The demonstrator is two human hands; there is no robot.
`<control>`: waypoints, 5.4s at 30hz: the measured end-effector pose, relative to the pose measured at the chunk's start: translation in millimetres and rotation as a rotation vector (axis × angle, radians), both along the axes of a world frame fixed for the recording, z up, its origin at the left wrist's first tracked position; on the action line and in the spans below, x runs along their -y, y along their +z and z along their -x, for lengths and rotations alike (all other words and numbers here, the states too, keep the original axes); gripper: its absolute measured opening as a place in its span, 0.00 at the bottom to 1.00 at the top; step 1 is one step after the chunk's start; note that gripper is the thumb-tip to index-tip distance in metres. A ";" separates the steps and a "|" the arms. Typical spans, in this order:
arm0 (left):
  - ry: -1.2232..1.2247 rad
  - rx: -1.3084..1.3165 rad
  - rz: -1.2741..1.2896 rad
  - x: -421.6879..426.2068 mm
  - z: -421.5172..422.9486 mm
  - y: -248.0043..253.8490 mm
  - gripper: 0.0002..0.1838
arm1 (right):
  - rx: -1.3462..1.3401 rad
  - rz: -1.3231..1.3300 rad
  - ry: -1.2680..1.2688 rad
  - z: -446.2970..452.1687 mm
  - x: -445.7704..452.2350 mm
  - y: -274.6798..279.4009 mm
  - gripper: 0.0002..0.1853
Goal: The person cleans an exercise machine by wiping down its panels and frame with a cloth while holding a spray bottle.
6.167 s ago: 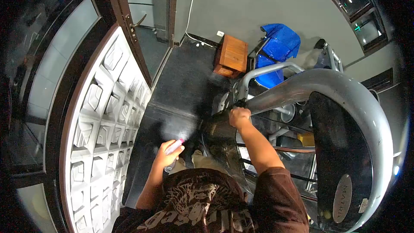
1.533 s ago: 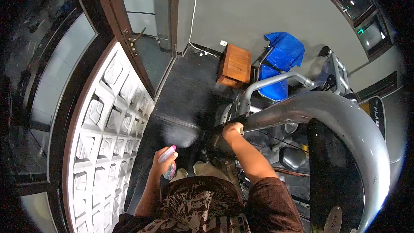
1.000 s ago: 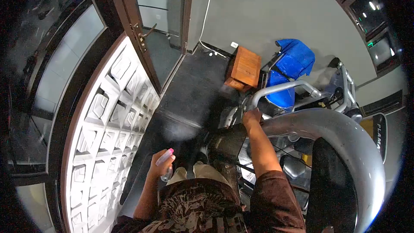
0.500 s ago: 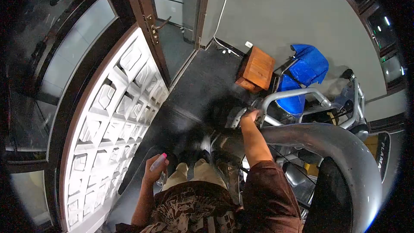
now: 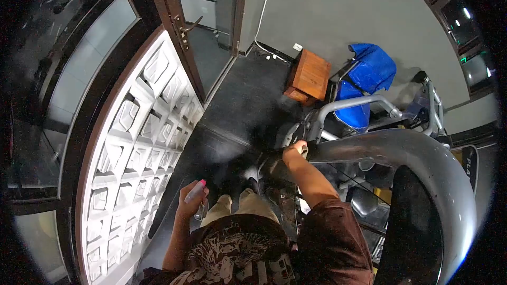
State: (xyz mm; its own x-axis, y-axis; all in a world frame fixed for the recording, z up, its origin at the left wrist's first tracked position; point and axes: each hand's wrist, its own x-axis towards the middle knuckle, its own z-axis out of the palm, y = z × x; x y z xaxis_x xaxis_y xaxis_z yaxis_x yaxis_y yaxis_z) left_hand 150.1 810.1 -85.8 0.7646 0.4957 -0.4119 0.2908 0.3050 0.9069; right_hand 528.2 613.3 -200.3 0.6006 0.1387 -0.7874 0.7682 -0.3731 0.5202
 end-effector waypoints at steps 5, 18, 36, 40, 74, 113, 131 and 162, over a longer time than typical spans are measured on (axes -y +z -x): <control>-0.048 0.020 -0.023 -0.8 -6.2 1.9 0.08 | 0.078 -0.236 0.122 0.7 27.3 42.1 0.18; -0.086 0.097 -0.015 -5.4 -10.2 -3.5 0.11 | 0.205 -0.503 -0.063 13.6 37.7 90.4 0.16; -0.108 0.054 -0.030 -3.5 9.0 -8.7 0.09 | 0.044 -0.435 -0.051 64.3 19.1 114.0 0.17; -0.128 0.150 -0.023 1.3 7.0 -16.5 0.08 | 0.219 -0.452 -0.178 27.6 44.9 99.3 0.19; -0.318 0.162 0.041 0.3 5.0 -38.3 0.10 | -0.136 -0.399 -0.177 194.7 85.9 138.7 0.28; -0.438 0.197 0.030 -0.8 -21.5 -39.3 0.08 | 0.102 -0.602 -0.048 251.1 135.0 136.6 0.14; -0.526 0.166 -0.004 33.1 -19.7 -29.0 0.06 | 0.198 -1.378 -1.118 136.9 138.0 82.3 0.22; -0.283 -0.022 0.055 17.8 42.0 24.5 0.07 | 0.219 -1.871 -1.624 61.4 139.0 12.0 0.15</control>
